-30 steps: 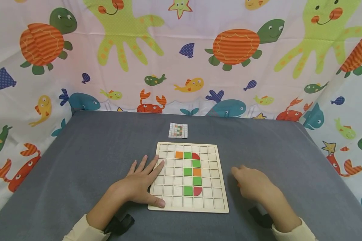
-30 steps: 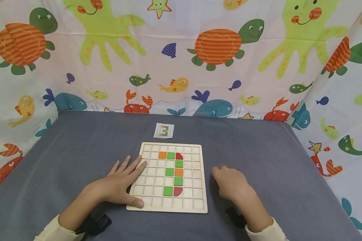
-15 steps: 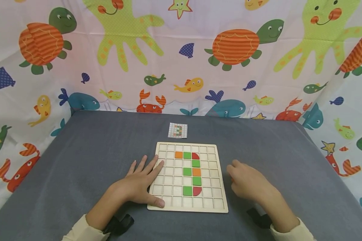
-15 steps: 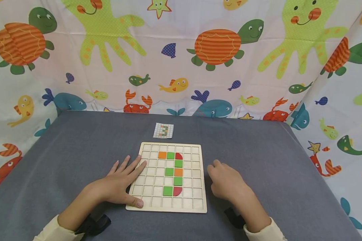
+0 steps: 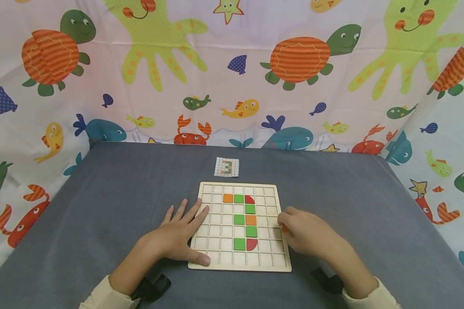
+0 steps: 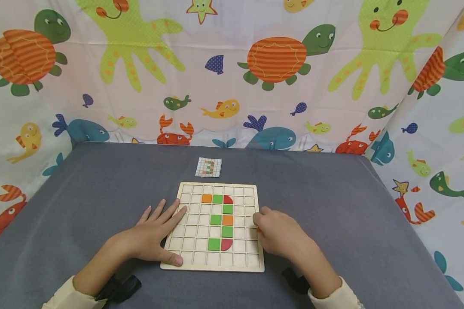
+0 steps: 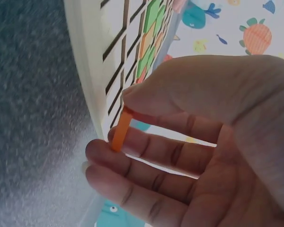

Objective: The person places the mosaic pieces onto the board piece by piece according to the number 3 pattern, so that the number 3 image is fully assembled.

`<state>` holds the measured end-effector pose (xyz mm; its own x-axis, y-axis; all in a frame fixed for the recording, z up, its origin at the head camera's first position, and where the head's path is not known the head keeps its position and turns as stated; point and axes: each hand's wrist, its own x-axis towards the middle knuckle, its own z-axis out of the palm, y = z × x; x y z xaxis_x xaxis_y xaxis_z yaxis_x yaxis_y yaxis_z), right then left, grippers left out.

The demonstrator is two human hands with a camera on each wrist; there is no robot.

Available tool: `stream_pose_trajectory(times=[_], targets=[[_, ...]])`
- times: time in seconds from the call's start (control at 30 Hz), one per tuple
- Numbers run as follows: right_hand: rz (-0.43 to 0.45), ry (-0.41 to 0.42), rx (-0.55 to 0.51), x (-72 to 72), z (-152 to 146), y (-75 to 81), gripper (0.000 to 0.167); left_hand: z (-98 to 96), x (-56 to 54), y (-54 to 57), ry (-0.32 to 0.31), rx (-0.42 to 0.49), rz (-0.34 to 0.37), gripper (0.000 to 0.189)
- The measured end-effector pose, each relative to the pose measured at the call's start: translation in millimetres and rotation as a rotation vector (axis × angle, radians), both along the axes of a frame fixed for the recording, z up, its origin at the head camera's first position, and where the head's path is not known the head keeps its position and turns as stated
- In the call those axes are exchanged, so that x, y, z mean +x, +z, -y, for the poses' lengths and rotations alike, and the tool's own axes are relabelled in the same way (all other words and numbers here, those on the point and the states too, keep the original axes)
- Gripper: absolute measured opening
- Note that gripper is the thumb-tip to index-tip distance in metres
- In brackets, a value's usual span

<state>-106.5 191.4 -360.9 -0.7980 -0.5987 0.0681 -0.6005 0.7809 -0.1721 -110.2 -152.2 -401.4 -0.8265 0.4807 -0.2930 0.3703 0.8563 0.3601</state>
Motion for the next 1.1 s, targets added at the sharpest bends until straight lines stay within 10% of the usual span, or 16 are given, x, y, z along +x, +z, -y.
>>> stream_pose_trajectory(times=[1.1], targets=[[0.031, 0.242, -0.044, 0.0, 75.3, 1.2, 0.02, -3.4, 2.1, 9.7, -0.004, -0.012, -0.008, 0.128]])
